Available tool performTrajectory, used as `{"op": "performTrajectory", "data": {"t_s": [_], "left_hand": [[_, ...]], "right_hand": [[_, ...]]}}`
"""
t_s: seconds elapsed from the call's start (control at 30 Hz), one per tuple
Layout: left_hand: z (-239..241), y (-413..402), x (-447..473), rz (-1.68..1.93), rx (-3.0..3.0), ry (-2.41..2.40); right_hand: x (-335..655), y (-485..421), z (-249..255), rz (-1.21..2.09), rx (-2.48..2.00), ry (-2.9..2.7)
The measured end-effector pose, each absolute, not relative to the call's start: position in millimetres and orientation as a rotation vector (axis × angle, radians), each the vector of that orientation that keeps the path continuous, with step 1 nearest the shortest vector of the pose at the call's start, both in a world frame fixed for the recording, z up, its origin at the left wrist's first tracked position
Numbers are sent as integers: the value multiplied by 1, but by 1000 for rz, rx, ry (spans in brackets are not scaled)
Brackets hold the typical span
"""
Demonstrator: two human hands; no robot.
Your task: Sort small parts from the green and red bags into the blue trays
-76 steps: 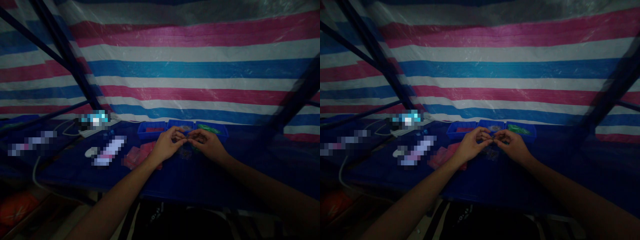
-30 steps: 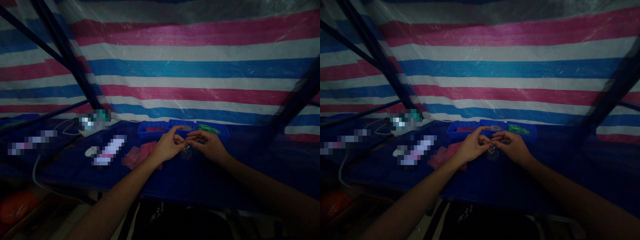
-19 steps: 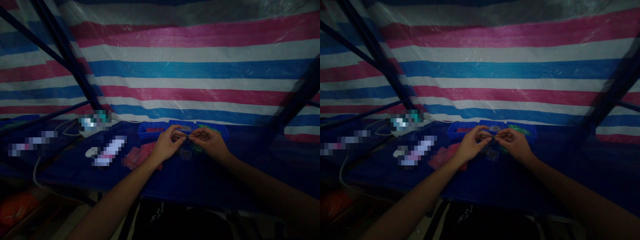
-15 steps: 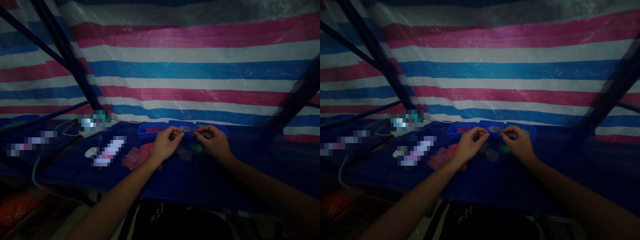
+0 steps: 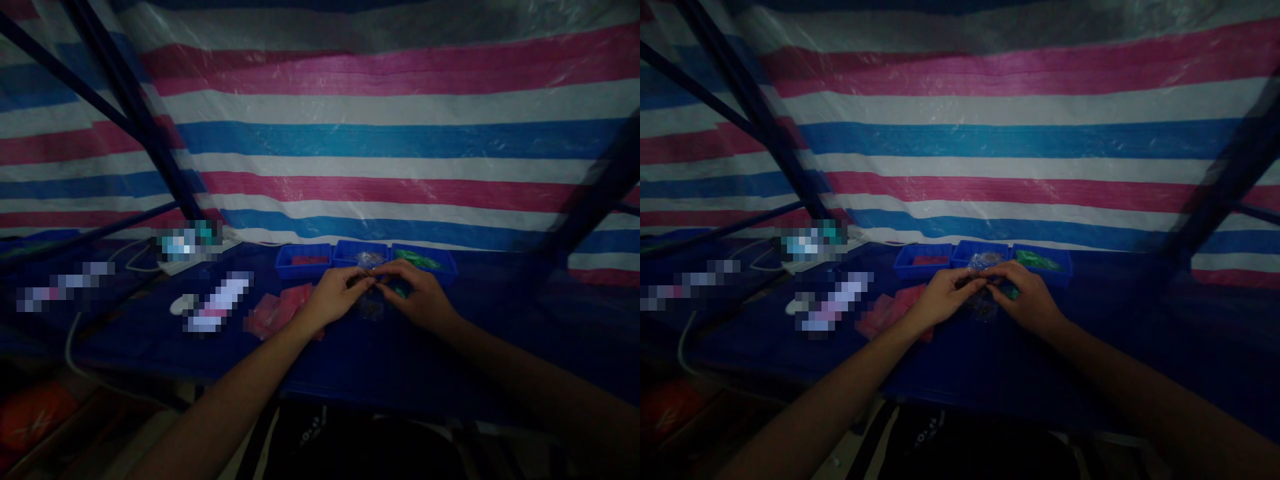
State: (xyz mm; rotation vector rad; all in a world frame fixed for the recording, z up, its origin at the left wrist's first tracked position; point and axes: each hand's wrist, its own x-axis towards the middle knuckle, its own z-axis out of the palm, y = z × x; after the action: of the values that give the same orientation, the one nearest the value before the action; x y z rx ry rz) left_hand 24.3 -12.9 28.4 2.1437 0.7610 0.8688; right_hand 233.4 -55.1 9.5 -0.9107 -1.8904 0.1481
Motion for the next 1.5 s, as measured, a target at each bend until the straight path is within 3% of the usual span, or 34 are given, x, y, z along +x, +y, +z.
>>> {"op": "performTrajectory", "data": {"t_s": [0.27, 0.43, 0.73, 0.9, 1.5], "left_hand": [[28, -12, 24, 935, 2127, 772], [26, -13, 24, 840, 2267, 799], [30, -3, 23, 1402, 2033, 902], [29, -3, 22, 1420, 2020, 892], [32, -4, 22, 1436, 2029, 916]], "right_hand": [[236, -56, 16, 80, -892, -1836], [235, -57, 16, 233, -799, -1956], [250, -28, 9, -80, -1019, -1958], [258, -15, 1, -109, -1024, -2229], [244, -19, 0, -121, -999, -2219]]}}
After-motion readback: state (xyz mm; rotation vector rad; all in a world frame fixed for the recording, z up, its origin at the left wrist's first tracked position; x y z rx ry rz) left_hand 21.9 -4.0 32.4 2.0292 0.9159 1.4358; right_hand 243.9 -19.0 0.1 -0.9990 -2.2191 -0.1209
